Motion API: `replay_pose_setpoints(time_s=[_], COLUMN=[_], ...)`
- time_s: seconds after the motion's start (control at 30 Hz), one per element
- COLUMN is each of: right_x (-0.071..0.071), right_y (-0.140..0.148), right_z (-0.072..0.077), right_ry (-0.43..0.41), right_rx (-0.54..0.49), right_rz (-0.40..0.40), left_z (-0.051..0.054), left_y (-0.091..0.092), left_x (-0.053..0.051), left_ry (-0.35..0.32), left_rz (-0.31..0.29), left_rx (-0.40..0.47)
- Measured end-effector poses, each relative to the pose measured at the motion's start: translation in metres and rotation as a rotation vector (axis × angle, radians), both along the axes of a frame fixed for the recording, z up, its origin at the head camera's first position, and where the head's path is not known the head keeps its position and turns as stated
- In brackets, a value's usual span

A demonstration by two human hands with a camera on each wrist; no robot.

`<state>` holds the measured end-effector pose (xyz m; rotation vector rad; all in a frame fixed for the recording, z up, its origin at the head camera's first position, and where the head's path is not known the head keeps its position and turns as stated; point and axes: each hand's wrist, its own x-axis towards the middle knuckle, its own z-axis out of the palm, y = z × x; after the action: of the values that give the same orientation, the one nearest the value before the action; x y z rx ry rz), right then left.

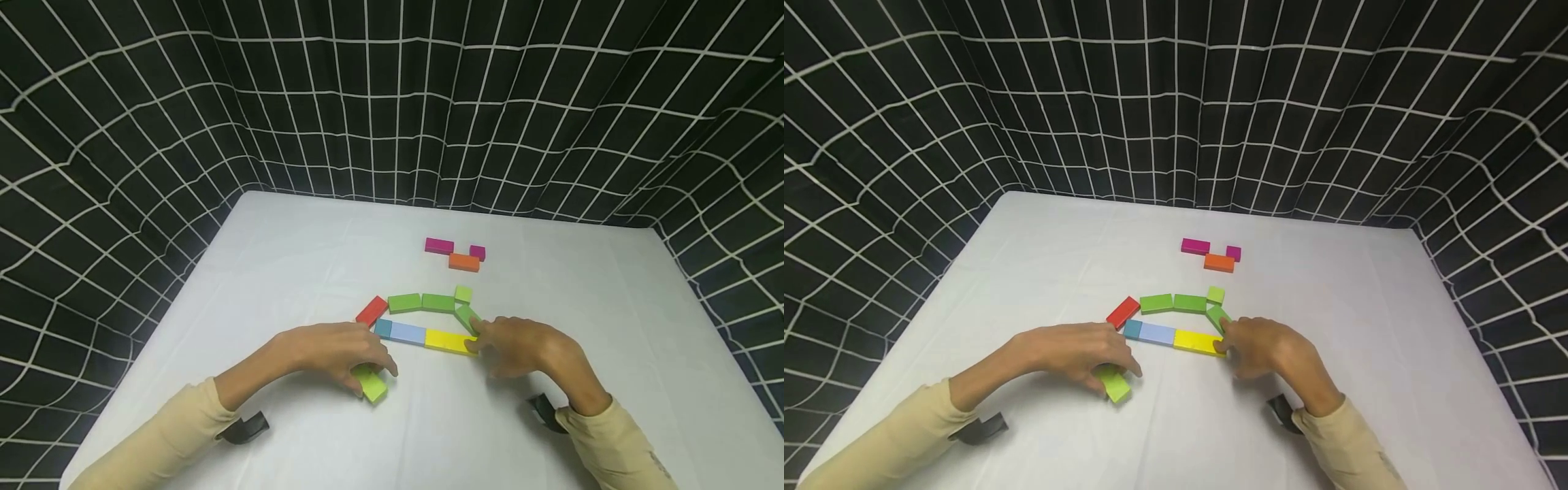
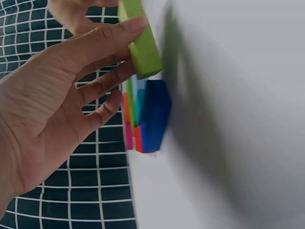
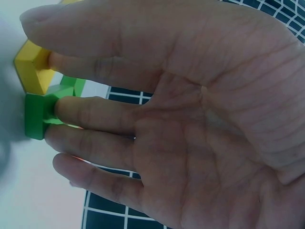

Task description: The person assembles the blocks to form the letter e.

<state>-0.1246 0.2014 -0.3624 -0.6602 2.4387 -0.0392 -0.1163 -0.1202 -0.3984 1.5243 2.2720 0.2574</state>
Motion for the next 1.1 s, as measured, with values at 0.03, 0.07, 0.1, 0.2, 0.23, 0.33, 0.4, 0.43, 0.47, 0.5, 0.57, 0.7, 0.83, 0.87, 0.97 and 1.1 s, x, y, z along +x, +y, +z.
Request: replay_pose_setpoints(time_s=[0.03,0.07,0.1,0.2,0.23,0.33,0.4,0.43,0.47,0.5,0.57,0.7,0.83,0.87,0.97,1.1], right_x=[0.0,0.0,0.0,0.001,0.001,0.001,0.0,0.0,0.0,0.0,0.0,0.0,0.001,0.001,0.001,0.002], right_y=[0.0,0.001,0.001,0.001,0.001,0.001,0.0,0.0,0.0,0.0,0.0,0.001,0.001,0.001,0.001,0.001], right_z=[0.0,0.0,0.001,0.001,0.001,0.001,0.001,0.001,0.001,0.0,0.0,0.0,0.0,0.0,0.0,0.0], right_ry=[0.0,0.0,0.001,-0.002,-0.003,-0.004,-0.004,-0.005,-0.008,-0.008,-0.009,-0.007,-0.012,-0.014,-0.018,-0.012], right_rx=[-0.001,-0.003,-0.002,-0.003,-0.003,0.001,0.004,0.003,0.003,0.004,0.004,-0.001,-0.011,-0.012,-0.014,-0.007], right_rz=[0.002,0.004,0.003,-0.007,-0.011,-0.022,-0.022,-0.023,-0.025,-0.022,-0.019,-0.02,-0.033,-0.035,-0.043,-0.031], left_z=[-0.002,-0.003,-0.005,-0.009,-0.009,-0.011,-0.011,-0.011,-0.011,-0.011,-0.011,-0.011,-0.013,-0.013,-0.013,-0.013], left_y=[0.0,-0.001,-0.001,-0.002,-0.003,-0.005,-0.006,-0.007,-0.007,-0.008,-0.009,-0.01,-0.011,-0.011,-0.011,-0.012], left_x=[0.0,0.0,0.0,0.0,0.0,0.0,0.0,0.0,0.001,0.001,0.001,0.001,0.0,0.0,-0.001,-0.001], left_ry=[-0.003,-0.001,0.004,0.014,0.021,0.035,0.036,0.039,0.037,0.036,0.026,0.019,0.027,0.031,0.036,0.026], left_rz=[0.005,0.006,0.004,-0.004,-0.007,-0.013,-0.014,-0.015,-0.014,-0.015,-0.011,-0.003,0.005,0.004,0.003,0.016], left_rx=[-0.007,-0.012,-0.014,-0.007,-0.003,0.003,0.0,-0.003,-0.007,-0.01,-0.009,0.001,-0.003,-0.002,-0.004,-0.015])
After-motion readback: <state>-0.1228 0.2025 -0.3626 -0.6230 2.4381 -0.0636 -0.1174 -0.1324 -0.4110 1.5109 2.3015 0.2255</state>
